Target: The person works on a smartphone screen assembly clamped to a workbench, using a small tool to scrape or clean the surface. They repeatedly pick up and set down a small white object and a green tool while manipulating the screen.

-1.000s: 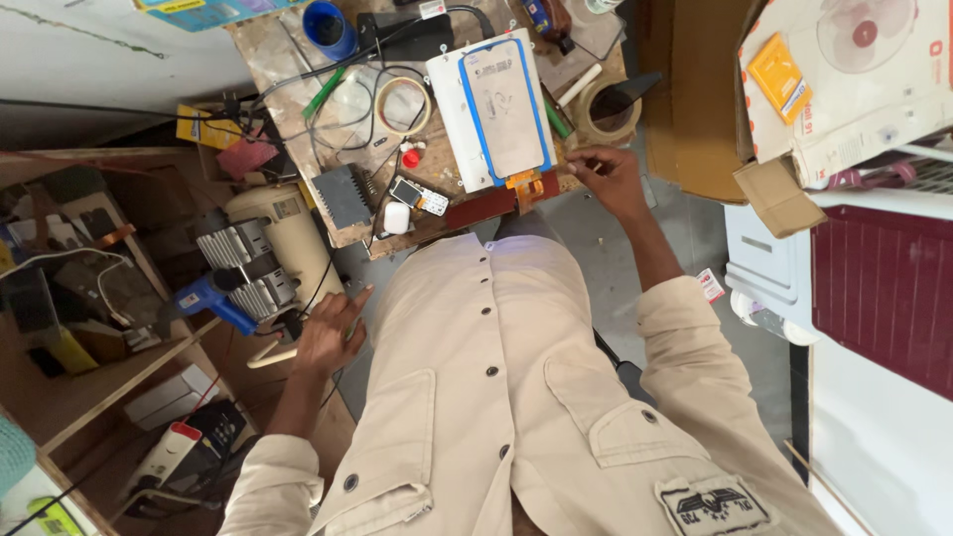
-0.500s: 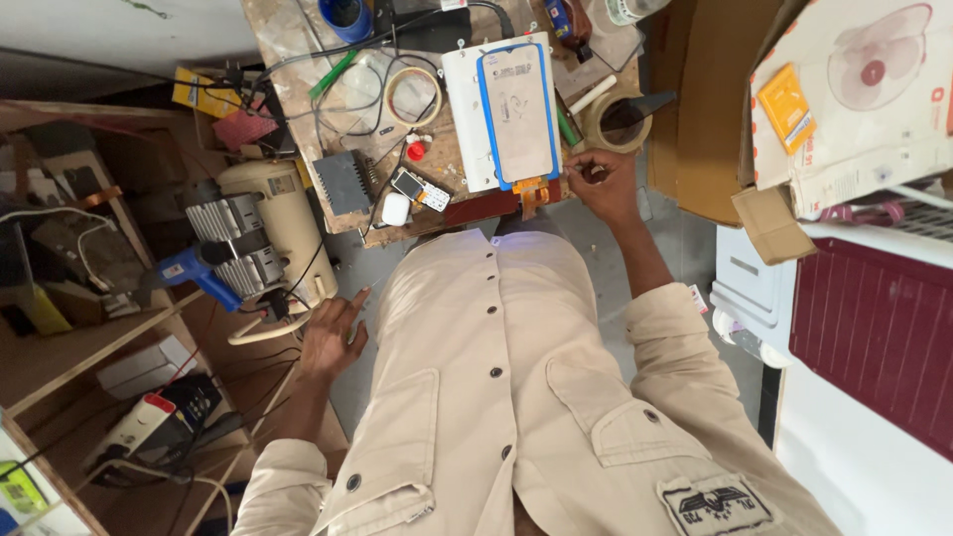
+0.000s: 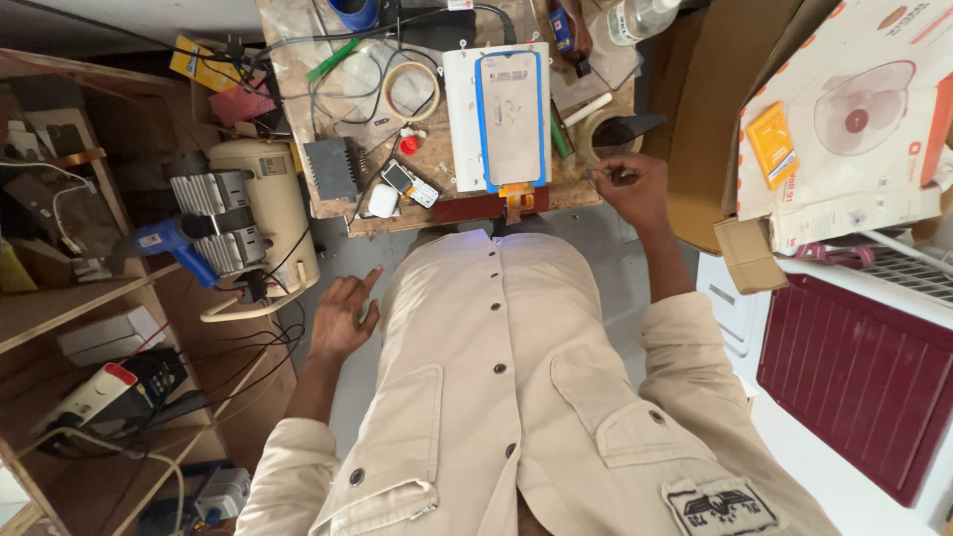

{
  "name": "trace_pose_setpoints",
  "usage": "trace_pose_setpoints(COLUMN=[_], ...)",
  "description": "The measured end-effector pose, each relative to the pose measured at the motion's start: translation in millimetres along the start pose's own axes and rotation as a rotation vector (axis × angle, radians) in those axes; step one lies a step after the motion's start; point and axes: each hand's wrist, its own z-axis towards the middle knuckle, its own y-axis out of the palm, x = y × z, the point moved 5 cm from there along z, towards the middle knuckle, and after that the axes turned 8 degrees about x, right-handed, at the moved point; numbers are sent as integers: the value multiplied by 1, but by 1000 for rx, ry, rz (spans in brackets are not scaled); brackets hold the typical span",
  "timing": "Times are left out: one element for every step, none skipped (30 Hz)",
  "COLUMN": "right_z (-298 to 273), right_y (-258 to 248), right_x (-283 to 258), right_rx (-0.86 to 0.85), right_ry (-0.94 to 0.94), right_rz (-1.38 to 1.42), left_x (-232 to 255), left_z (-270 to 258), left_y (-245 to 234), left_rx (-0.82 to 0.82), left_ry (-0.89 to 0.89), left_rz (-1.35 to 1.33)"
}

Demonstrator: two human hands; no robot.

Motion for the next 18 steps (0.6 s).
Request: trace_pose_setpoints(right_z=[0,-1,-1,-1,-2,-3,-4,-6,-8,-9,-9,-9,-6,0,2,3,4,5], right_y=[-10,-21,-32,-43,-58,-78,-98,-112,-125,-134,-136,-136,-133,-130,-130,-129,-127,-125], right_x=[6,12,25,37,50,56,61,67,73,78,83,88,91,92,93,92,91,88], right_rx=[17,34,49,63,78,109,140,166,190,214,200,186,173,166,153,141,117,94], right_ry=[-42,-85,-11,63,139,104,67,75,84,92,106,120,130,102,83,64,83,102], right_rz=[-18,-35,1,38,74,-3,-82,-57,-33,-10,-9,-8,-2,4,4,4,18,32], left_x=[5,11,19,28,38,49,62,73,82,89,95,99,99,98,97,95,92,93], left_z=[7,14,24,34,45,56,69,80,89,97,101,99,97,97,95,92,87,78], left_y=[3,6,7,9,11,14,18,20,22,23,24,22,18,16,18,22,25,27], left_rx=[-3,-6,12,30,46,51,58,65,56,48,40,37,38,40,16,-8,-31,0], left_ry=[12,24,49,73,98,120,143,166,170,174,176,161,149,137,103,70,32,52], left_rz=[-2,-4,-21,-37,-55,-75,-96,-117,-139,-162,-185,-208,-225,-242,-226,-209,-191,-205])
